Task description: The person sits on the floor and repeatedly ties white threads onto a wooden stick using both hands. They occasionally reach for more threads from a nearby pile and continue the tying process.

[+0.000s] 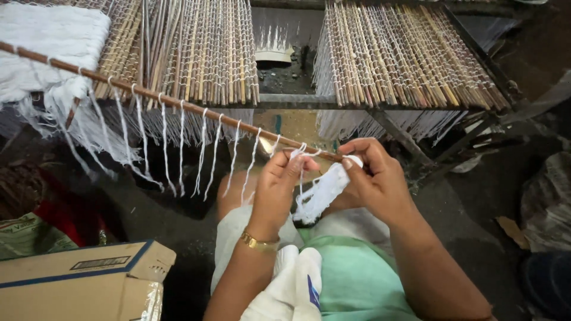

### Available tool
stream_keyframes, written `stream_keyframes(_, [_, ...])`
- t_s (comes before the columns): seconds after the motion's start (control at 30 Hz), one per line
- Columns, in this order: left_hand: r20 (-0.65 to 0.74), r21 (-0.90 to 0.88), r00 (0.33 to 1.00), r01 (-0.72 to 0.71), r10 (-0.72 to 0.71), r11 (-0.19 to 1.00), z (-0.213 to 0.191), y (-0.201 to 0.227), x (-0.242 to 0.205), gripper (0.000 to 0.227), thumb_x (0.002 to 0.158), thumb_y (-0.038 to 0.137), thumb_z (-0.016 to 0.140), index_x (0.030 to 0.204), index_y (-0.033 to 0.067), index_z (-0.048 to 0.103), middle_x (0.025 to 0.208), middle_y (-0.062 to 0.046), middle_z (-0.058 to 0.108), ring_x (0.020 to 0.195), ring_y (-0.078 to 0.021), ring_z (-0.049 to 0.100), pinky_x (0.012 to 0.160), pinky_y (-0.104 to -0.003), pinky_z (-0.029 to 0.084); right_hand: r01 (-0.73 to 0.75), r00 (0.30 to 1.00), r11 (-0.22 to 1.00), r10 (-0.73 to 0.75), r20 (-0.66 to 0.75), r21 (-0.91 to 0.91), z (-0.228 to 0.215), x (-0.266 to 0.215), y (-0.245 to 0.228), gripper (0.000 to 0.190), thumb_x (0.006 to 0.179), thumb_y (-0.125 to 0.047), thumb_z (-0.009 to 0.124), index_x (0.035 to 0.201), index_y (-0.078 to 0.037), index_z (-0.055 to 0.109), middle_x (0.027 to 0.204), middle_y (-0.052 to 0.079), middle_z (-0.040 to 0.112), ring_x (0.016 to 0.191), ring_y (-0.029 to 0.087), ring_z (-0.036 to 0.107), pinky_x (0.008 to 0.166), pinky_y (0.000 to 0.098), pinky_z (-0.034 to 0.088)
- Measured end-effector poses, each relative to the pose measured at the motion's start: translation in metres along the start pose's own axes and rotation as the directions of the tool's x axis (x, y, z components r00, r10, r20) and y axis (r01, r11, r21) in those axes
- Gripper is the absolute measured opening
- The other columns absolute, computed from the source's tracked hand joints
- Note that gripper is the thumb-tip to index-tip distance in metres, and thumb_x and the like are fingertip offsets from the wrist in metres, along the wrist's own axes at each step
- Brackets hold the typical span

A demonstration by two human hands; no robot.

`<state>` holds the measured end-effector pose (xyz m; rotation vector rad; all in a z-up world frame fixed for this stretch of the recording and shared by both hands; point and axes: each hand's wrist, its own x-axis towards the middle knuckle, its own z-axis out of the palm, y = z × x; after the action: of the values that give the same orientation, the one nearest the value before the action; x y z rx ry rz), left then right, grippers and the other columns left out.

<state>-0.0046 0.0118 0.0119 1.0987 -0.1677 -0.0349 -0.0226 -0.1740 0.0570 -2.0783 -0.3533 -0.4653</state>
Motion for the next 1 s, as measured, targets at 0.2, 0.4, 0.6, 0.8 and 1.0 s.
stream_keyframes(0.2, [0.095,-0.047,0.995,0.019,-0.014,0.999,-0.004,-0.023,0.005,0.028,0.108,0.028,0.051,0.112,0.0044,0.067,0.081,-0.013,0.078,0.077,-0.0084,0.072,0.073,-0.017,0.055,0.041,0.999,0.999,-0.041,-0.008,0.02,0.0,0.0,-0.002,0.018,0.097,-0.011,0.069,0.114,-0.005,0.072,0.064,0.007,0.06,0.059,0.014,0.052,0.058,0.0299,0.049])
stream_keyframes(0.4, [0.108,0.321,0.97,-0.241,0.218,0.916,0.008,-0.006,0.003,0.023,0.079,0.016,0.089,0.093,0.0052,0.074,0.073,-0.014,0.073,0.066,-0.0133,0.067,0.063,-0.027,0.053,0.031,1.0,0.997,-0.031,-0.003,0.076,0.003,-0.002,-0.004,0.019,0.097,-0.009,0.068,0.114,-0.003,0.072,0.066,0.009,0.061,0.061,0.016,0.053,0.06,0.0308,0.05])
stream_keyframes(0.6, [0.01,0.101,0.989,-0.15,0.149,0.984,0.008,0.008,-0.003,0.032,0.1,0.02,0.063,0.128,0.0044,0.068,0.103,-0.005,0.073,0.091,-0.0095,0.06,0.081,-0.026,0.054,0.152,0.988,0.987,-0.154,0.027,0.059,0.002,0.002,0.004,0.015,0.096,-0.006,0.066,0.107,-0.003,0.075,0.086,0.012,0.074,0.071,0.024,0.069,0.069,0.0366,0.056])
stream_keyframes(0.8, [-0.001,0.188,0.953,-0.297,0.302,0.936,0.002,0.011,-0.002,0.024,0.103,0.016,0.058,0.106,-0.0005,0.075,0.073,-0.004,0.065,0.068,-0.0079,0.055,0.067,-0.025,0.055,0.136,0.989,0.989,-0.132,0.072,-0.053,-0.008,-0.001,0.02,0.012,0.09,-0.013,0.075,0.099,-0.005,0.073,0.085,0.009,0.072,0.068,0.023,0.067,0.067,0.0343,0.055])
stream_keyframes(1.0, [-0.083,0.154,0.937,-0.324,0.339,0.933,-0.031,0.015,0.005,0.029,0.107,0.021,0.051,0.109,-0.0003,0.07,0.067,-0.004,0.059,0.059,-0.0104,0.06,0.062,-0.023,0.054,0.01,1.0,0.933,-0.008,0.008,-0.36,-0.092,-0.011,0.065,0.019,0.087,-0.001,0.062,0.104,-0.002,0.072,0.095,0.024,0.071,0.093,0.048,0.067,0.086,0.0545,0.051])
